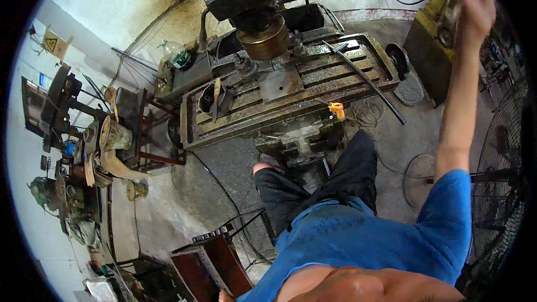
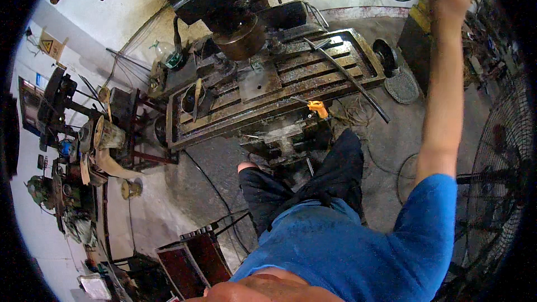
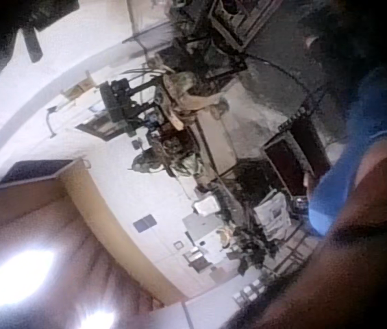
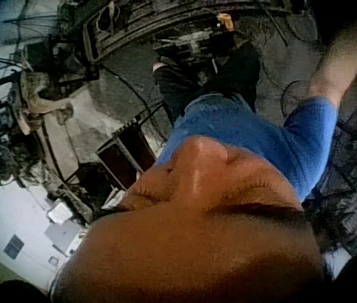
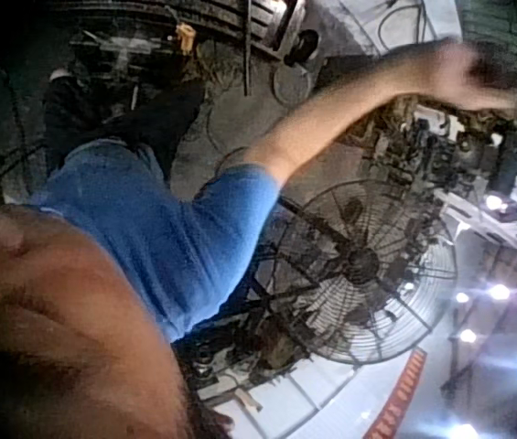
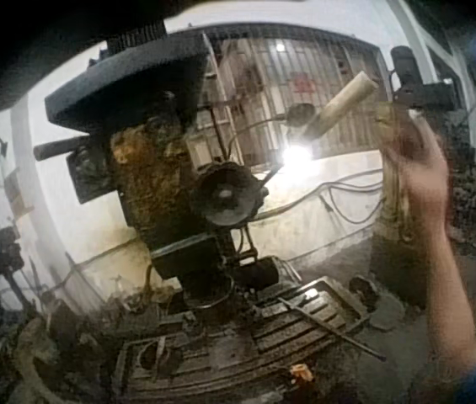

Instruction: The person places metal components one at a time into a milling machine, clears away debris with a handheld air nozzle, and then places the finished parts into a metal bin.

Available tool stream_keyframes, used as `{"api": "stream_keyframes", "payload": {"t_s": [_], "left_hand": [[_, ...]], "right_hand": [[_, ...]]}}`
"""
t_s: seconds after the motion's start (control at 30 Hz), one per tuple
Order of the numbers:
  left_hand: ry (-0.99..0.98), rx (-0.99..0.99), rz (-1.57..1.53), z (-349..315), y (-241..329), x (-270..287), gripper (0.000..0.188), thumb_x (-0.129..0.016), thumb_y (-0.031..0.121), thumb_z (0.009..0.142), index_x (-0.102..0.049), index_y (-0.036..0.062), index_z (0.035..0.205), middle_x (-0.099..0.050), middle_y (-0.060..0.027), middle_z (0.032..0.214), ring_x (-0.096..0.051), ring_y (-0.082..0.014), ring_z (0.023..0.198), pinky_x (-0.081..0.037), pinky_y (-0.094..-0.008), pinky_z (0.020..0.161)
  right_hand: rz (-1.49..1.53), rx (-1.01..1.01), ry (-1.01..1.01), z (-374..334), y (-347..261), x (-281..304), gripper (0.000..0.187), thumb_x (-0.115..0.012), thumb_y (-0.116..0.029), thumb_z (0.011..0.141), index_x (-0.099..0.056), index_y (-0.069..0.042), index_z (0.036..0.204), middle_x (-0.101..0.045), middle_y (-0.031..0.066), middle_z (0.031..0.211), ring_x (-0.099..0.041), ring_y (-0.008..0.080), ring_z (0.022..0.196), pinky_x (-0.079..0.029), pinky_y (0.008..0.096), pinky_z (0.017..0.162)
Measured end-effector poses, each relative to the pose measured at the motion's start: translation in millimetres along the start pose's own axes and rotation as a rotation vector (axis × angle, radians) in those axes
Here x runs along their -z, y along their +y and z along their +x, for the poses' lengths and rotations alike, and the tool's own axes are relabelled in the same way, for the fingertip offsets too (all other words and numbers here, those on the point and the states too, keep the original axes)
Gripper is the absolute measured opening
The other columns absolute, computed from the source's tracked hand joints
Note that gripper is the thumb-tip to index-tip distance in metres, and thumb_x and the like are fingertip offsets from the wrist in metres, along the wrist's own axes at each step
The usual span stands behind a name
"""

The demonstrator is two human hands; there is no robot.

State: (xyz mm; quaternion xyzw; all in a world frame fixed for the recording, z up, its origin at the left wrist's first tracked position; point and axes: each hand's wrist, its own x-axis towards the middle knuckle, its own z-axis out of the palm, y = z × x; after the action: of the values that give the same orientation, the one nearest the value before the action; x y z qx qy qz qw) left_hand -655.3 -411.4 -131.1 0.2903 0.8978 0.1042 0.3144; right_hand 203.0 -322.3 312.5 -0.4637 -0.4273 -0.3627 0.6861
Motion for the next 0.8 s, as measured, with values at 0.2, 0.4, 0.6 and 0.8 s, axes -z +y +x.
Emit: {"api": "stream_keyframes", "payload": {"t_s": [0.2, 0.4, 0.6, 0.8], "left_hand": [[-0.003, 0.018, -0.047, -2.0, -3.6, 2.9, 0.014, -0.058, 0.006, 0.062, -0.05, -0.0026, 0.069, -0.053, -0.0122, 0.064, -0.05, -0.022, 0.05, -0.04, -0.0381, 0.045], [0.012, 0.021, -0.112, -3.4, 5.9, -2.4, 0.014, -0.057, 0.003, 0.061, -0.05, -0.0035, 0.072, -0.053, -0.0124, 0.066, -0.049, -0.0205, 0.052, -0.041, -0.0363, 0.045], [0.088, -0.083, -0.271, 7.5, -0.1, 14.8, 0.016, -0.056, 0.0, 0.06, -0.05, -0.0044, 0.074, -0.053, -0.0125, 0.068, -0.048, -0.0189, 0.053, -0.041, -0.0345, 0.046], [0.09, -0.347, -0.685, 0.3, 117.6, 61.3, 0.008, -0.055, -0.005, 0.066, -0.052, -0.0032, 0.074, -0.052, -0.0077, 0.068, -0.046, -0.0166, 0.055, -0.041, -0.0311, 0.047]], "right_hand": [[0.411, -0.867, -0.569, -256.8, 49.7, 53.8, 0.05, -0.058, -0.008, 0.057, -0.053, 0.004, 0.105, -0.054, 0.0058, 0.088, -0.052, 0.0131, 0.077, -0.043, 0.0248, 0.067], [-0.003, -1.361, -0.79, -429.2, 108.2, 54.3, 0.04, -0.06, -0.008, 0.063, -0.056, 0.005, 0.1, -0.059, 0.0065, 0.084, -0.055, 0.014, 0.076, -0.043, 0.0251, 0.07], [0.083, -1.395, -0.815, -469.1, 129.0, 20.4, 0.025, -0.056, -0.012, 0.062, -0.056, 0.002, 0.083, -0.055, 0.004, 0.073, -0.051, 0.0151, 0.069, -0.04, 0.0279, 0.061], [0.464, -1.194, -0.633, -404.4, 94.4, 31.7, 0.047, -0.06, -0.001, 0.056, -0.054, -0.001, 0.103, -0.056, 0.0028, 0.068, -0.051, 0.0101, 0.053, -0.042, 0.0237, 0.045]]}}
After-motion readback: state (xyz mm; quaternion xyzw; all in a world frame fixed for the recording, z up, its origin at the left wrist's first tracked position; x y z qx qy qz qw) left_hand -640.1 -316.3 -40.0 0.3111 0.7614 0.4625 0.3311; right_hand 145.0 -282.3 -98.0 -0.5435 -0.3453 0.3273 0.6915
